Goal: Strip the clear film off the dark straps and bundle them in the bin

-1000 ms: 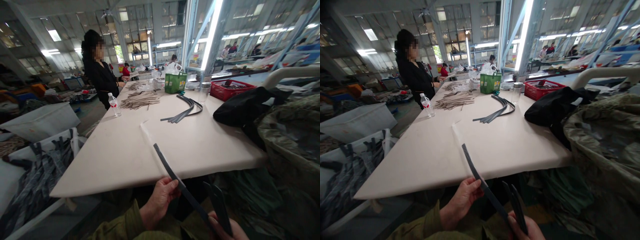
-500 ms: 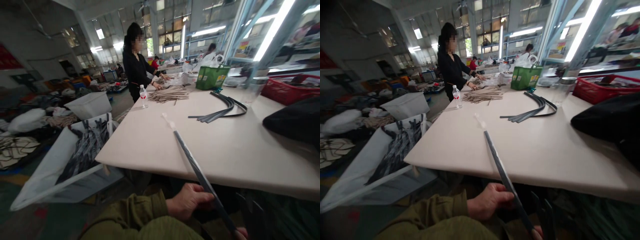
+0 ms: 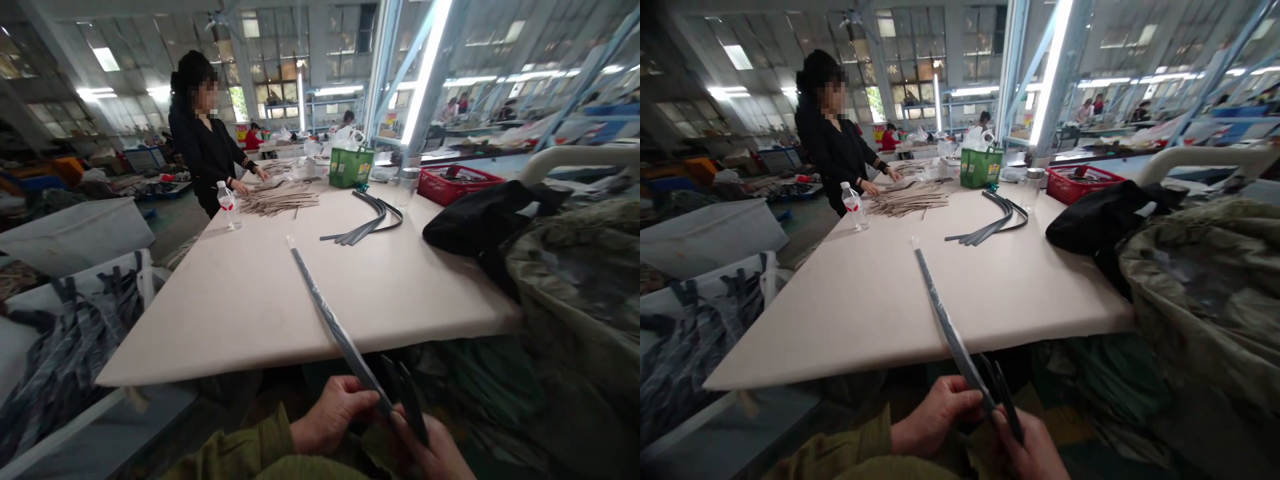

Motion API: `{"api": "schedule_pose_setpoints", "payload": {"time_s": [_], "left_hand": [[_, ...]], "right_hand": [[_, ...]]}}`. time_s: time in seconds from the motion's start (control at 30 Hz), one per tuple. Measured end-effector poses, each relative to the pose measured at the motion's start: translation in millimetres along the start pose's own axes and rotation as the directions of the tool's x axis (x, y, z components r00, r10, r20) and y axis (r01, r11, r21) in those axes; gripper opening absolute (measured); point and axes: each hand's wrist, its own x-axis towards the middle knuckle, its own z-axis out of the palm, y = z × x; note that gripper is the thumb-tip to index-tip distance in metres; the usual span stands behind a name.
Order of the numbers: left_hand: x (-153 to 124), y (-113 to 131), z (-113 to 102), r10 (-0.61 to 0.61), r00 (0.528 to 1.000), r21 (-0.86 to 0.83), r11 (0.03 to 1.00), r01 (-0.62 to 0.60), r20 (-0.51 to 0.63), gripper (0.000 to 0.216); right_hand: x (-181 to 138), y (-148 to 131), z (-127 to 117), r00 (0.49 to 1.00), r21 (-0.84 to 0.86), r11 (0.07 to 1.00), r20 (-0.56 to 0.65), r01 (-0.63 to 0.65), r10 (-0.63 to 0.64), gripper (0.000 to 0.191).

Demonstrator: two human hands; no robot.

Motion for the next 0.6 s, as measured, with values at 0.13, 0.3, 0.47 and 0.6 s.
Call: {"api": "schedule_pose_setpoints", "payload": {"time_s": [0.13, 0.3, 0.47, 0.6], "left_hand": [[0.2, 7.3, -3.2, 0.087, 0.996, -0.019, 0.996, -0.088, -0.028, 0.028], [0.4, 10.5, -8.9, 0.032, 0.996, -0.034, 0.999, -0.035, -0.086, 0.029], [-1.1, 0.7, -4.8, -0.042, 0.999, 0.018, 0.999, 0.042, 0.023, 0.03], [3.1, 2.2, -12.6, -0.008, 0.998, 0.021, 1.0, 0.009, -0.057, 0.035]], "right_hand": [[-1.5, 8.4, -8.0, 0.995, 0.029, 0.999, 0.096, 0.027, -0.03, 0.065], [-21.2, 27.8, -7.7, 0.998, -0.007, 1.0, 0.065, -0.017, 0.017, 0.066], [-12.3, -3.9, 3.7, 0.991, 0.063, 0.989, 0.009, 0.132, -0.133, 0.064], [-13.7, 0.1, 2.2, 0.988, 0.034, 0.988, 0.013, 0.153, -0.154, 0.061]]}}
